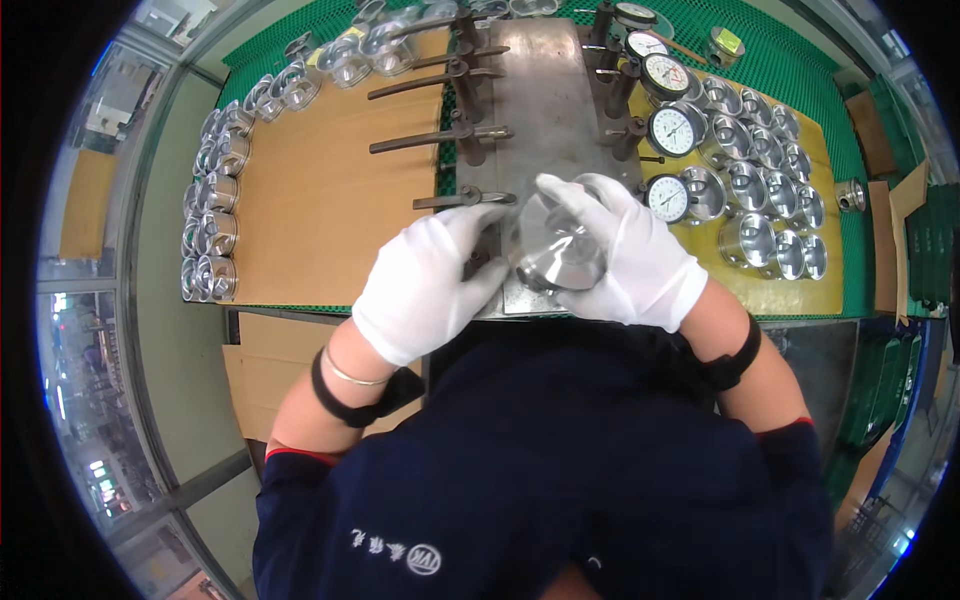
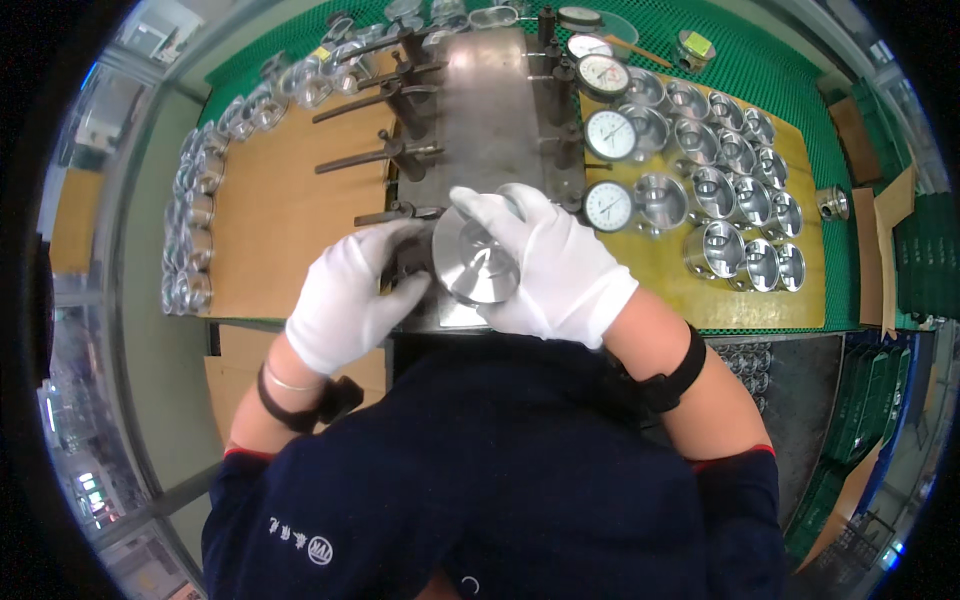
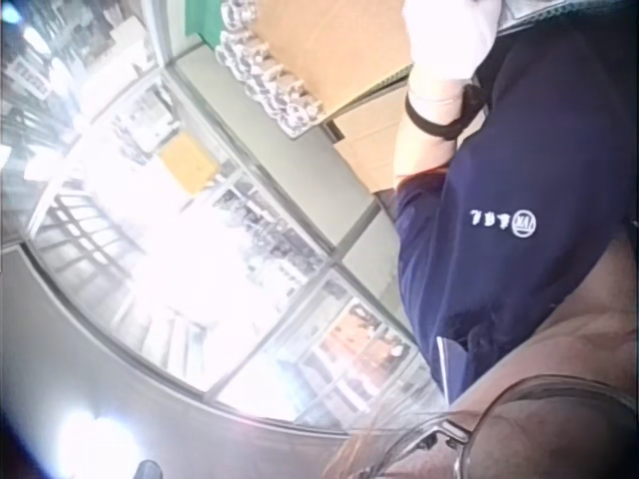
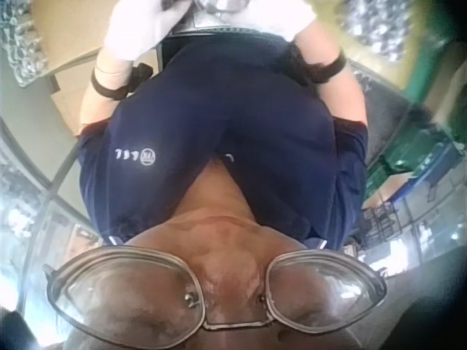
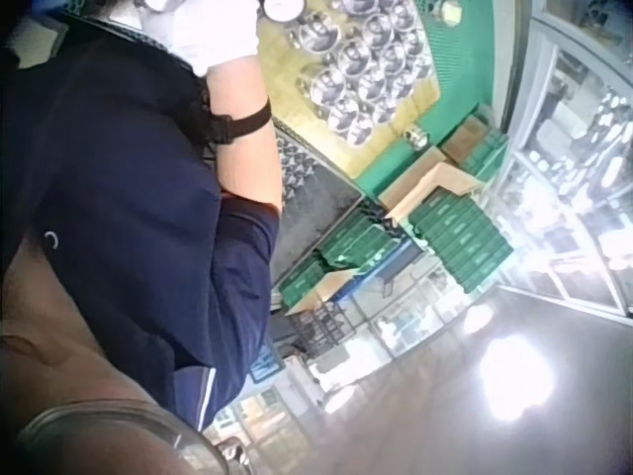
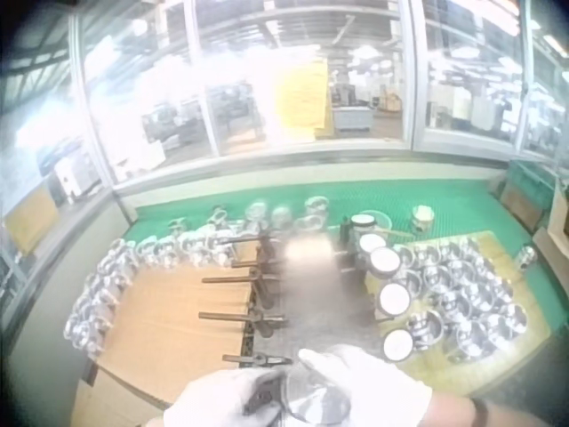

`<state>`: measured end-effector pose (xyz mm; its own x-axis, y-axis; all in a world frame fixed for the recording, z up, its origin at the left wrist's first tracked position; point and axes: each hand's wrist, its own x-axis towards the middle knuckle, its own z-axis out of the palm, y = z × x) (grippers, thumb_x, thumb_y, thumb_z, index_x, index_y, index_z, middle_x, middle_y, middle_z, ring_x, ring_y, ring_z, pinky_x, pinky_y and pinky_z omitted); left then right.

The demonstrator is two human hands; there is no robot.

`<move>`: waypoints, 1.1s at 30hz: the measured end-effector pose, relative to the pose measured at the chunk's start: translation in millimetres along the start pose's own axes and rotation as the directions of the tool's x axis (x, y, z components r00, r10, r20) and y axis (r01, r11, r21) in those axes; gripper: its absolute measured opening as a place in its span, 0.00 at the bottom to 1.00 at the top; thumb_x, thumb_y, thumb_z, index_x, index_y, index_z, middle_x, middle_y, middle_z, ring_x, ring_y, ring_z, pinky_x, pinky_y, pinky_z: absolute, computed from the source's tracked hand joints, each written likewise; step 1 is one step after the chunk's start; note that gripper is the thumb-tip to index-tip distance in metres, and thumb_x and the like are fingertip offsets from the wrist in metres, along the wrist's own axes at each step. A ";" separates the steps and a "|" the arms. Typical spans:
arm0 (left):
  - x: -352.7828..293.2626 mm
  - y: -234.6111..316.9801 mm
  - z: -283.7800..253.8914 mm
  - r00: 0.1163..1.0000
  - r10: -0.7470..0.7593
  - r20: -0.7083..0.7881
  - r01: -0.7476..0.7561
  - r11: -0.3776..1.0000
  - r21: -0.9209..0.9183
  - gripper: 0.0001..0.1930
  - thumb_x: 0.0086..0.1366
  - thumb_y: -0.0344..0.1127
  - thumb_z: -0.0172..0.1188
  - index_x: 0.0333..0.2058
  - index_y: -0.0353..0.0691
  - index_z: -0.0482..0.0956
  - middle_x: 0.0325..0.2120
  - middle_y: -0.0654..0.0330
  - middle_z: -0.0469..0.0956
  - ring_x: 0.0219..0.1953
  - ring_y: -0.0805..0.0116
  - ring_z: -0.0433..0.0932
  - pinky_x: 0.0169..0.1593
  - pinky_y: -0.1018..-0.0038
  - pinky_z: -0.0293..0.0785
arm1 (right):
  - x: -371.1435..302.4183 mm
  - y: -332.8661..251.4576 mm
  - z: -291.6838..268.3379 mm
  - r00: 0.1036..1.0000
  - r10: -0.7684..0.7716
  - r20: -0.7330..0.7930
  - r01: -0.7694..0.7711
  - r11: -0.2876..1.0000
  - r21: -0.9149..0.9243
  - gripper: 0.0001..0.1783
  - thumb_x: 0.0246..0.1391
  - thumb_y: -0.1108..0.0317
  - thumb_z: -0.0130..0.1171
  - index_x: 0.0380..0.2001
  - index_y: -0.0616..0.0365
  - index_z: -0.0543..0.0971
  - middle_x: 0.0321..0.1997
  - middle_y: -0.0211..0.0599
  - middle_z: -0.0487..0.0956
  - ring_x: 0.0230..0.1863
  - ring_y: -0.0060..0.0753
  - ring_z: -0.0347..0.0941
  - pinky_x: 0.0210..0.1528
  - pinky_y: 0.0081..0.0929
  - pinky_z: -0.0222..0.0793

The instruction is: Inspecting metal pistons using a row of dial gauges and sorting them into storage containers.

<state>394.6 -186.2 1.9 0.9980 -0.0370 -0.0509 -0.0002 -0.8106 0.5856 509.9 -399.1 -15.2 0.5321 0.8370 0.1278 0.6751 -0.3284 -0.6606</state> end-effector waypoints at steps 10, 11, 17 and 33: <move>29.0 -6.8 52.2 0.906 0.298 -0.301 -0.243 0.948 0.207 0.47 0.45 0.40 0.76 0.63 0.38 0.62 0.54 0.47 0.68 0.52 0.44 0.71 0.54 0.57 0.71 | -30.9 22.9 -1.3 0.810 0.538 0.231 -0.586 0.753 0.299 0.45 0.51 0.58 0.64 0.70 0.53 0.59 0.52 0.53 0.80 0.57 0.54 0.75 0.56 0.37 0.72; 34.5 -4.8 54.1 0.903 0.315 -0.291 -0.263 0.943 0.205 0.47 0.45 0.40 0.76 0.63 0.38 0.62 0.54 0.47 0.68 0.52 0.44 0.71 0.54 0.57 0.71 | -49.6 50.2 19.5 0.835 0.482 0.265 -0.549 0.715 0.433 0.47 0.53 0.52 0.62 0.71 0.57 0.56 0.49 0.52 0.82 0.54 0.51 0.77 0.55 0.35 0.73; 56.0 -7.9 59.7 0.906 0.265 -0.329 -0.270 0.962 0.032 0.47 0.47 0.41 0.77 0.64 0.40 0.61 0.56 0.47 0.69 0.55 0.43 0.72 0.57 0.57 0.71 | -45.9 36.4 31.3 0.806 0.448 0.386 -0.578 0.457 0.676 0.52 0.58 0.61 0.61 0.74 0.63 0.39 0.52 0.50 0.80 0.46 0.37 0.80 0.48 0.30 0.76; 66.2 -13.9 63.5 0.882 0.269 -0.387 -0.297 0.955 -0.013 0.49 0.47 0.40 0.78 0.65 0.40 0.60 0.57 0.43 0.66 0.55 0.41 0.72 0.57 0.57 0.72 | -31.9 20.9 19.3 0.728 0.490 0.480 -0.618 0.164 0.769 0.54 0.61 0.69 0.59 0.75 0.48 0.31 0.53 0.53 0.75 0.38 0.40 0.81 0.36 0.35 0.83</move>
<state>456.7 -214.5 -61.0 0.9045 -0.0244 0.4257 -0.2956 -0.7556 0.5846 497.1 -424.2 -47.4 0.4729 0.6581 -0.5858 -0.6107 -0.2344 -0.7564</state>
